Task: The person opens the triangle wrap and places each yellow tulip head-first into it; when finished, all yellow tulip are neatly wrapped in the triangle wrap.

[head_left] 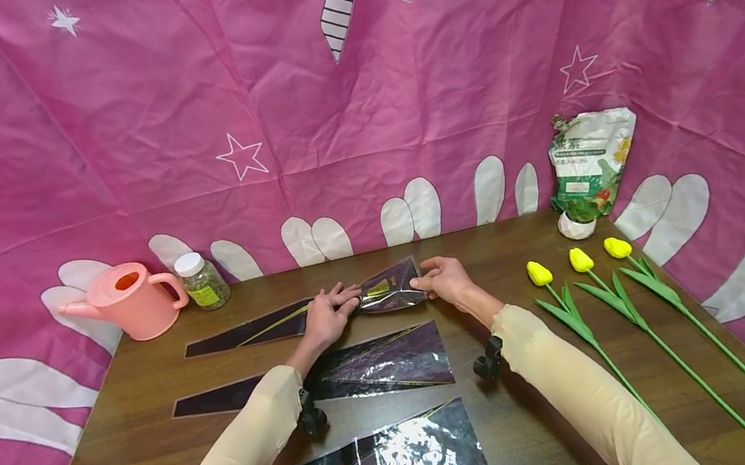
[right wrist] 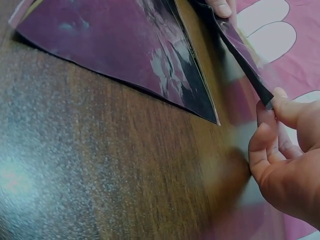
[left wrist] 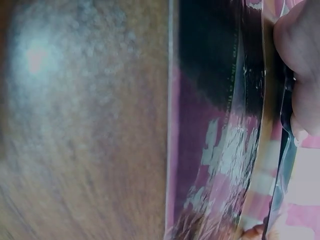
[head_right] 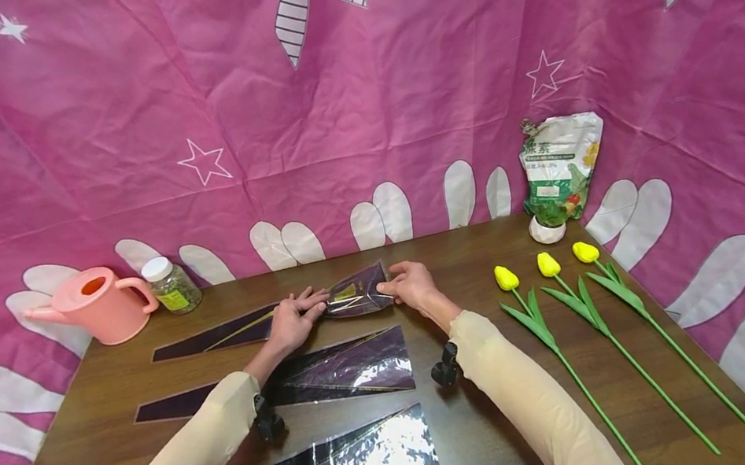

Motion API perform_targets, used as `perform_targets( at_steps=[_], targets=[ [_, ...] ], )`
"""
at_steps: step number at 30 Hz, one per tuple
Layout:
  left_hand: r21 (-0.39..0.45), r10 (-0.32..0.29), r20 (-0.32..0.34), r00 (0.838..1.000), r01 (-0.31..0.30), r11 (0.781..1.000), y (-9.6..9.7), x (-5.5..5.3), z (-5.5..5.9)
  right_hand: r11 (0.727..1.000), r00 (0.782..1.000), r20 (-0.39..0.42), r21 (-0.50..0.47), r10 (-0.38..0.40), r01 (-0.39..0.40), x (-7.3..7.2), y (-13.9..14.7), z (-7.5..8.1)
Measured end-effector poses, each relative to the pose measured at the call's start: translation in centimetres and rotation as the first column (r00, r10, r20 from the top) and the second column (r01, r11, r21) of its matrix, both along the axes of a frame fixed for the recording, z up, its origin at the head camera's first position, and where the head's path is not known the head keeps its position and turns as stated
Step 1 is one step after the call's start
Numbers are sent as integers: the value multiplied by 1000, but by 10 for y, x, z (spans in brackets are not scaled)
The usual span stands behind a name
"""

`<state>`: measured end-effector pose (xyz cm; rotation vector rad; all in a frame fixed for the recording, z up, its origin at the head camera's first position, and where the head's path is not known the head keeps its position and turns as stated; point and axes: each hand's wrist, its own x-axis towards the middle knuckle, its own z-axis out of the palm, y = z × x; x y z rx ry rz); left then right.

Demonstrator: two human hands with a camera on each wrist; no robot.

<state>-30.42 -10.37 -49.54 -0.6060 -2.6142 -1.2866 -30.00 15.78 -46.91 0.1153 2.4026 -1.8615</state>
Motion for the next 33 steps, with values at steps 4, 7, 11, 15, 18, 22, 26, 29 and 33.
perform_targets(
  at_steps=[4,7,11,15,18,22,26,29,33],
  targets=[
    [6,-4,-18,1000,5,1000,0,0,-1,999,1000,2,-49,-18,19,-2,0,-2],
    [17,-2,-28,1000,2,1000,0,1,-1,993,999,6,-114,-39,39,-2,0,-3],
    [32,8,-34,999,-7,999,0,1,0,976,998,29,-207,-58,62,-2,-1,-3],
    [52,15,-59,998,-12,999,0,0,0,961,997,44,-264,-70,80,-2,-2,-3],
    [73,21,-67,998,-16,997,0,0,-2,955,996,47,-284,-78,88,-2,-3,-3],
    [104,40,-50,998,-35,994,0,0,-4,950,995,57,-299,-80,93,-1,-4,-5],
    [134,61,-46,997,-54,989,0,1,-5,961,995,42,-259,-88,96,0,-5,-5],
    [140,73,-65,995,-63,988,0,1,-6,990,996,-18,-107,-91,89,1,-6,-5],
    [142,83,-85,993,-71,987,0,1,-7,975,989,-133,205,-61,88,2,-9,-5]
  ],
)
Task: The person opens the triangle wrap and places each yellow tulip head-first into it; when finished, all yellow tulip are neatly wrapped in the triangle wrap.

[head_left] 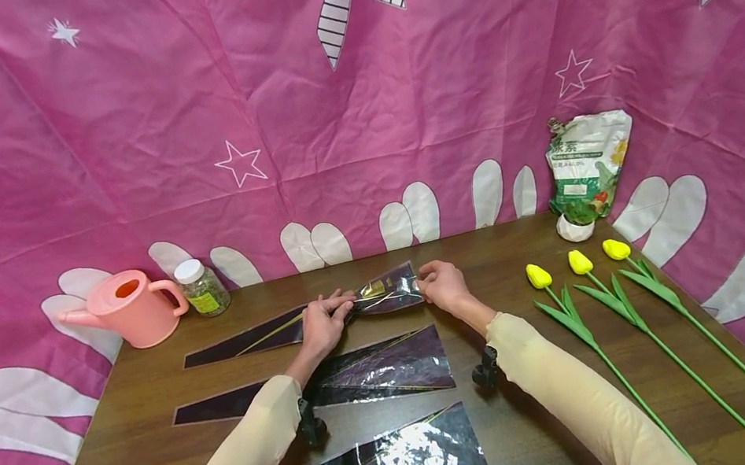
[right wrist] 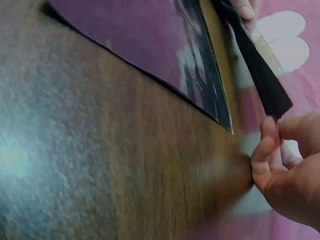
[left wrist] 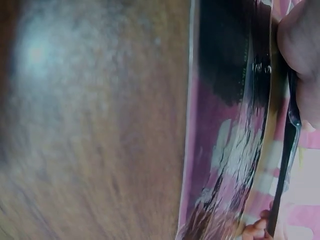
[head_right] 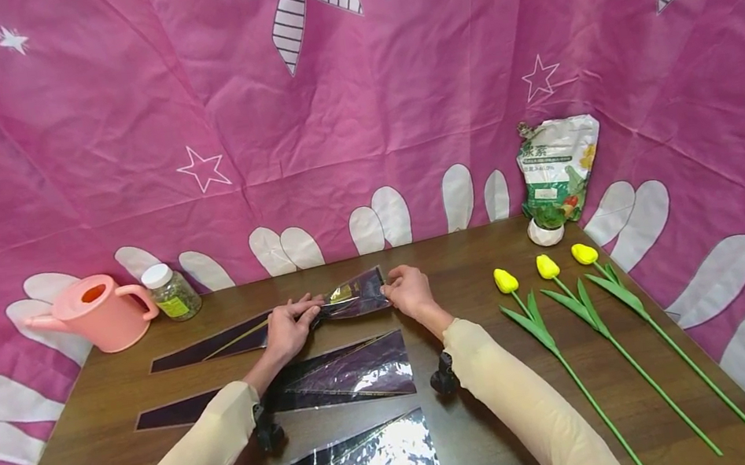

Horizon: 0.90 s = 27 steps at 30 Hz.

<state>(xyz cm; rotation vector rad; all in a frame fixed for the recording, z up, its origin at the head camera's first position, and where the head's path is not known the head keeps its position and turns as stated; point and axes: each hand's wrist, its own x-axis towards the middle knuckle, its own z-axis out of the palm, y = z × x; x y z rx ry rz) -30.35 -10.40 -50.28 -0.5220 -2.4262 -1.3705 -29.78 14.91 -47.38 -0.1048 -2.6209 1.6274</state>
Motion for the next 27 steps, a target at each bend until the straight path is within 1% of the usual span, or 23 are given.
perform_targets(
  at_steps=[2,3,5,8,10,16,20,23,27],
  targets=[
    [1,0,0,1000,0,1000,0,0,0,991,999,-49,134,14,-7,1,-1,1],
    [-1,-1,0,1000,1,1000,0,0,0,984,997,-68,177,23,-11,1,-1,2],
    [-8,-2,-1,1000,2,1000,0,0,-1,969,994,-101,245,41,-15,1,-2,3],
    [-24,1,-6,1000,-2,1000,0,-1,-2,958,991,-122,287,60,-23,2,-2,4],
    [-29,7,-10,1000,-7,1000,0,-1,-2,954,989,-130,298,68,-26,1,-2,3],
    [-46,11,-16,1000,-12,999,1,0,-3,958,989,-133,284,66,-26,2,-2,1],
    [-76,3,-17,1000,-4,997,1,1,-3,962,985,-161,274,62,-15,2,-3,0],
    [-99,-3,-13,1000,1,995,0,2,-5,968,979,-192,249,67,-17,3,-4,0],
    [-121,-10,-12,1000,8,993,0,2,-6,978,974,-207,203,91,-48,4,-3,-1]
  ],
)
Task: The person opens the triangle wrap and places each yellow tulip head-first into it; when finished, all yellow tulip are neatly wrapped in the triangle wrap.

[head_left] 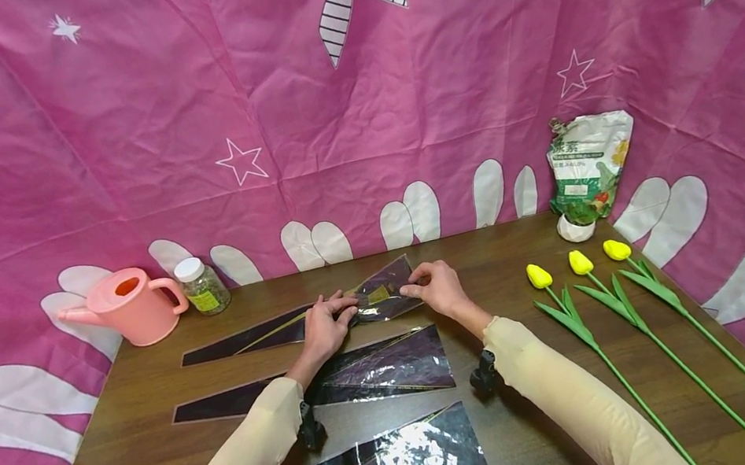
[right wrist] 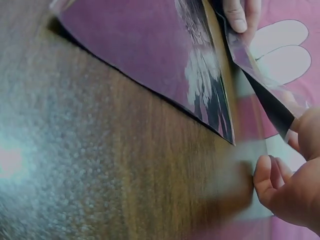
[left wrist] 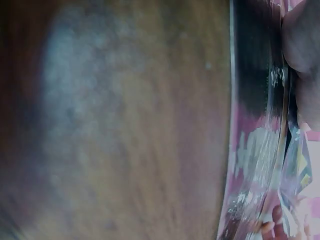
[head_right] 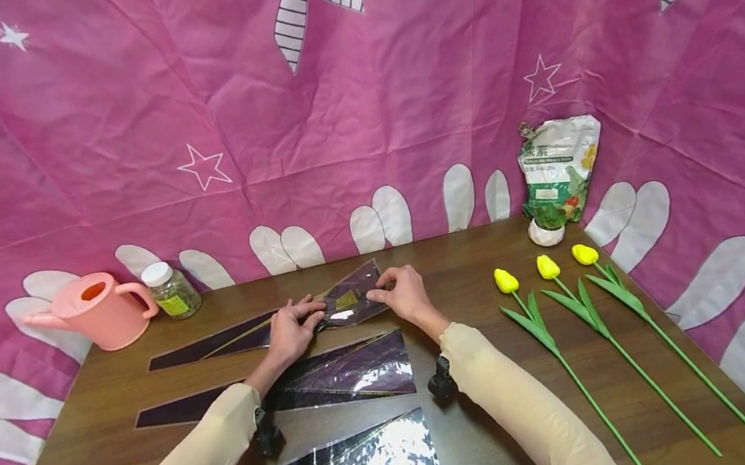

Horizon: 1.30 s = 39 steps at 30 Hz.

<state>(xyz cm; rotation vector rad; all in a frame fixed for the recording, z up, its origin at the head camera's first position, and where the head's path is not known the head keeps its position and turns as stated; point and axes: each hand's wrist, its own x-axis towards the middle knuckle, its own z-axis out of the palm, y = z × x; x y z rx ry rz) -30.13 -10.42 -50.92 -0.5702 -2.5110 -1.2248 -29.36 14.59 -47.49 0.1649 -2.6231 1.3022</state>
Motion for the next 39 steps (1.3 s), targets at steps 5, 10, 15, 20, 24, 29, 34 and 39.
perform_targets(
  at_steps=[5,10,15,20,24,29,34,39],
  targets=[
    [-59,-23,-8,1000,22,998,-1,3,1,997,998,2,-40,70,-70,1,2,-1],
    [-150,-48,31,998,52,987,-1,6,4,971,983,108,-205,151,-127,0,2,2],
    [-252,-60,71,996,76,965,-2,6,5,917,963,213,-393,163,-69,-1,-2,7],
    [-327,-68,120,990,104,939,-3,6,6,943,968,234,-334,95,-12,-2,-4,5],
    [-368,-99,96,990,128,921,-2,6,6,907,944,324,-413,57,88,-2,-5,6],
    [-383,-119,83,989,142,913,-1,6,7,867,920,384,-482,75,131,-4,-5,7],
    [-432,-117,106,987,152,889,0,6,9,876,919,380,-472,104,96,-3,-4,9],
    [-463,-82,117,990,127,877,3,6,11,881,918,365,-471,156,38,-3,2,10]
  ],
)
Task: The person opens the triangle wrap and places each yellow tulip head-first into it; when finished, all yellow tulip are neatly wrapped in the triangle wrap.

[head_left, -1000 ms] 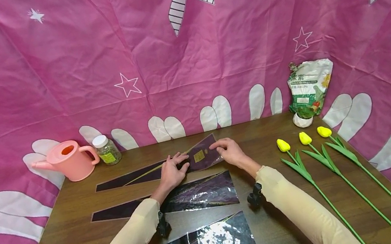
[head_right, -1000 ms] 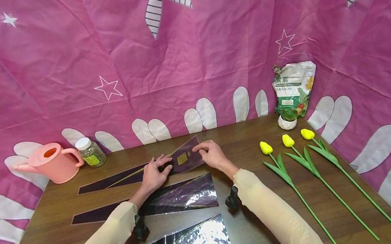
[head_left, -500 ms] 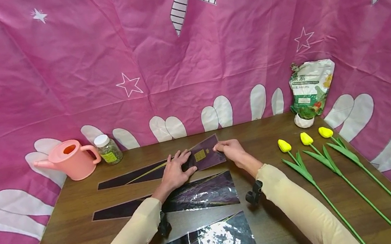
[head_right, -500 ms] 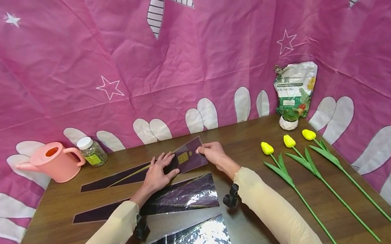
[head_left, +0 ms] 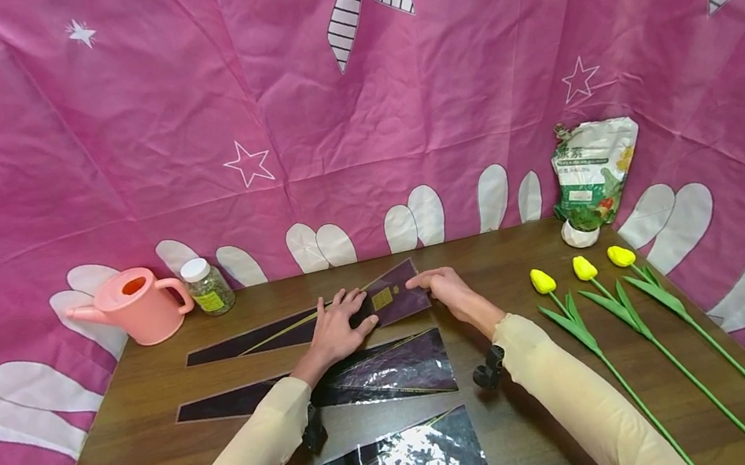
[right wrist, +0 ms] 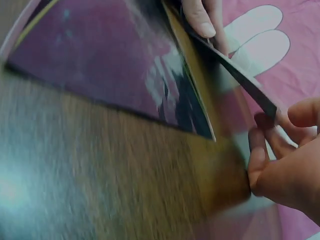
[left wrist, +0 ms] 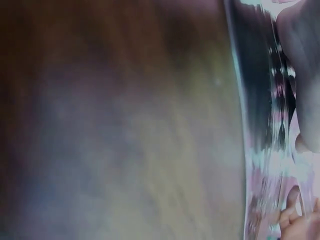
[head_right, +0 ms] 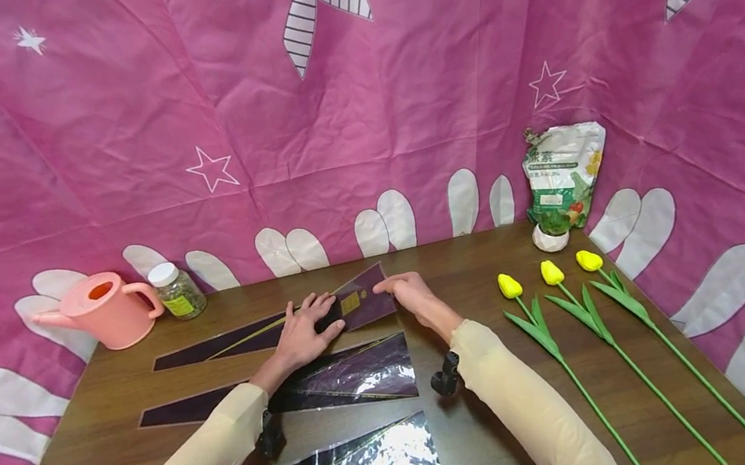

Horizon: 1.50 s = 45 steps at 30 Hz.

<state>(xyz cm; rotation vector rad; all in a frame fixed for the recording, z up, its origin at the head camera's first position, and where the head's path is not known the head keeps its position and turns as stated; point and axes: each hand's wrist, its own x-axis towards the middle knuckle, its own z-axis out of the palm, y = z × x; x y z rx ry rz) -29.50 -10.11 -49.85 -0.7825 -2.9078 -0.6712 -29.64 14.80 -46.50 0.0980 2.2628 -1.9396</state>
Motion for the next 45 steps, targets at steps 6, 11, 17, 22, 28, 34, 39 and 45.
perform_targets(
  at_steps=[6,11,17,22,28,34,39,45],
  targets=[
    [-48,13,-5,1000,-13,999,3,0,2,989,995,-67,129,75,-65,0,7,-2],
    [-22,-3,4,1000,3,1000,4,1,4,968,982,-139,231,128,-94,3,9,-5],
    [63,20,66,998,-24,998,3,2,3,934,965,-194,342,176,-101,4,10,-7],
    [107,29,59,998,-35,994,2,1,0,911,945,-250,401,212,-99,4,11,-10],
    [134,10,34,999,-14,991,0,1,-3,885,927,-279,454,251,-103,3,12,-15],
    [70,-34,-9,999,34,997,0,2,-2,887,928,-274,450,251,-107,3,13,-16],
    [28,-25,18,1000,24,999,0,4,0,884,928,-272,455,254,-109,4,13,-16],
    [80,18,50,999,-22,997,0,4,0,870,924,-275,482,267,-108,4,13,-16]
  ],
)
